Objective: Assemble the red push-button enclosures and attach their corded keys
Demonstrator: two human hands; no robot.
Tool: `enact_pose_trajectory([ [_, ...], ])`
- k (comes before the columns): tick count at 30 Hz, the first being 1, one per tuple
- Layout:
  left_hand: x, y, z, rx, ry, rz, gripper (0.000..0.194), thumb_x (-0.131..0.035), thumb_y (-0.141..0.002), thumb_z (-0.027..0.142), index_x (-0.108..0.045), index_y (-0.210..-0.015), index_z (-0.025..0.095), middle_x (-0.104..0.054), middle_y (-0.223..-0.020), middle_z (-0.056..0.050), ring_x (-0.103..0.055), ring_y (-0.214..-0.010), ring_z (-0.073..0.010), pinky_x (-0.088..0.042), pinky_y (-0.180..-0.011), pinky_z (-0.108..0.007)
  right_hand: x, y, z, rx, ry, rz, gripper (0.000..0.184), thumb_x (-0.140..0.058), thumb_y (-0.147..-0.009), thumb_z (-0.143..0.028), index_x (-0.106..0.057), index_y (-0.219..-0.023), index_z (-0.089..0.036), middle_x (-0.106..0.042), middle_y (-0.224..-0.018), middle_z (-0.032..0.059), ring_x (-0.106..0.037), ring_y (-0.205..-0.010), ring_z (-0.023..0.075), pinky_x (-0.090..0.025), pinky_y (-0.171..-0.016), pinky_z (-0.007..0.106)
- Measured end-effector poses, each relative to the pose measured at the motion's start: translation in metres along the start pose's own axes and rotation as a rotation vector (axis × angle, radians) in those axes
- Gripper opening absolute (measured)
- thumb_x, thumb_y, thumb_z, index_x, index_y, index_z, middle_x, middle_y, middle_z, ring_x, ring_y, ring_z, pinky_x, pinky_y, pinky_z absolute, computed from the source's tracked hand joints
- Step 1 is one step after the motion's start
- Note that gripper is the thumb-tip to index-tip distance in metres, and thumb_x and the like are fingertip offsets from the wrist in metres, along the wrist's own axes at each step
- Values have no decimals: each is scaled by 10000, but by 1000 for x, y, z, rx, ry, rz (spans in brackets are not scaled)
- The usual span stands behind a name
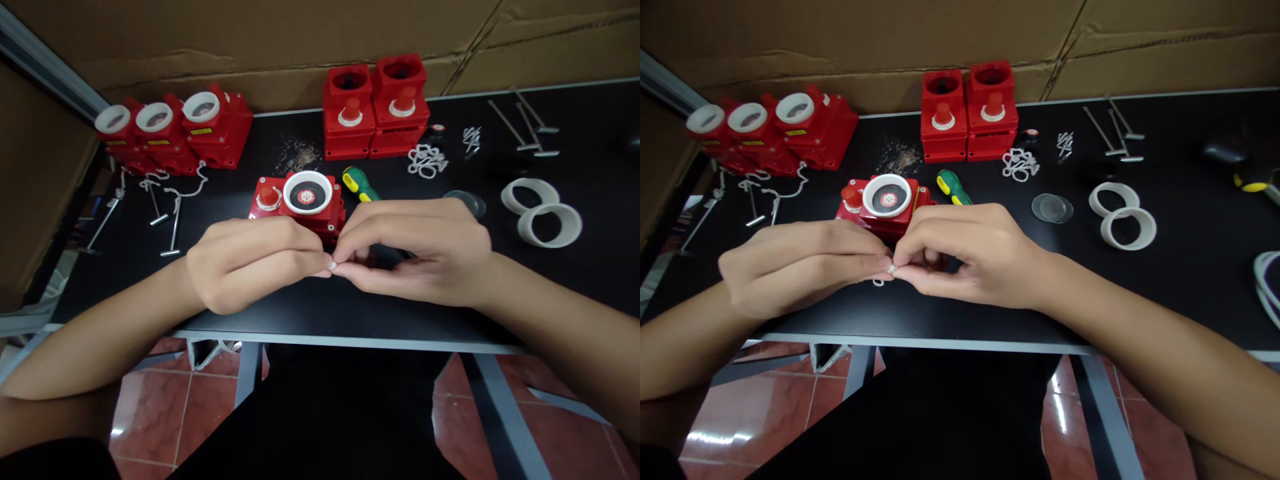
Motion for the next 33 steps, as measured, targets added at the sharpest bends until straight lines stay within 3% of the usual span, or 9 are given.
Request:
enact_pose_trajectory([
  [6,2,-1,22,-297,-274,-42,323,-618,-1335,282,-940,-1335,256,-978,-1253,-132,-982,-1102,-274,-814,-998,-329,0,4,-3,-24,44,-3,97,-880,-1183,-154,-828,-1151,-230,-861,-1012,7,-776,-816,119,-645,-751,263],
  [11,-4,-1,31,-457,-431,2,287,-576,-1339,217,-857,-1279,204,-962,-1159,-135,-974,-1007,-246,-808,-908,-288,1,3,-7,-22,53,-26,42,-859,-1211,-178,-837,-1188,-205,-889,-1047,17,-826,-885,122,-645,-803,249],
  [17,-5,4,25,-461,-426,62,86,-743,-1274,179,-820,-1312,169,-951,-1182,-124,-975,-1014,-231,-807,-936,-264,0,0,-10,-24,70,-31,60,-814,-1243,-195,-835,-1191,-173,-887,-1046,39,-818,-903,129,-653,-849,256],
  [20,-8,8,24,-459,-458,80,90,-752,-1273,177,-799,-1330,124,-943,-1195,-149,-974,-1013,-242,-812,-954,-286,0,1,-11,-26,73,-42,60,-799,-1246,-176,-830,-1195,-168,-887,-1052,43,-820,-927,132,-662,-882,257],
  [28,-13,9,24,-390,-446,141,85,-731,-1306,215,-791,-1329,160,-933,-1208,-87,-959,-994,-190,-805,-947,-255,0,2,-14,-24,85,-37,114,-760,-1262,-161,-809,-1159,-174,-884,-1052,43,-822,-930,125,-661,-887,239],
  [33,-11,7,23,-391,-414,228,96,-875,-1238,271,-819,-1218,195,-918,-1179,-45,-932,-957,-152,-797,-911,-220,-1,3,-11,-5,67,-42,111,-740,-1272,-158,-804,-1190,-197,-911,-1116,53,-865,-998,138,-688,-937,253],
])
Point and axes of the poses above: each hand's wrist, its own y-axis away from the middle knuckle, its own x-axis out of the back of the hand, z = x × y, the point moved 7 cm from there along -y, towards the middle knuckle
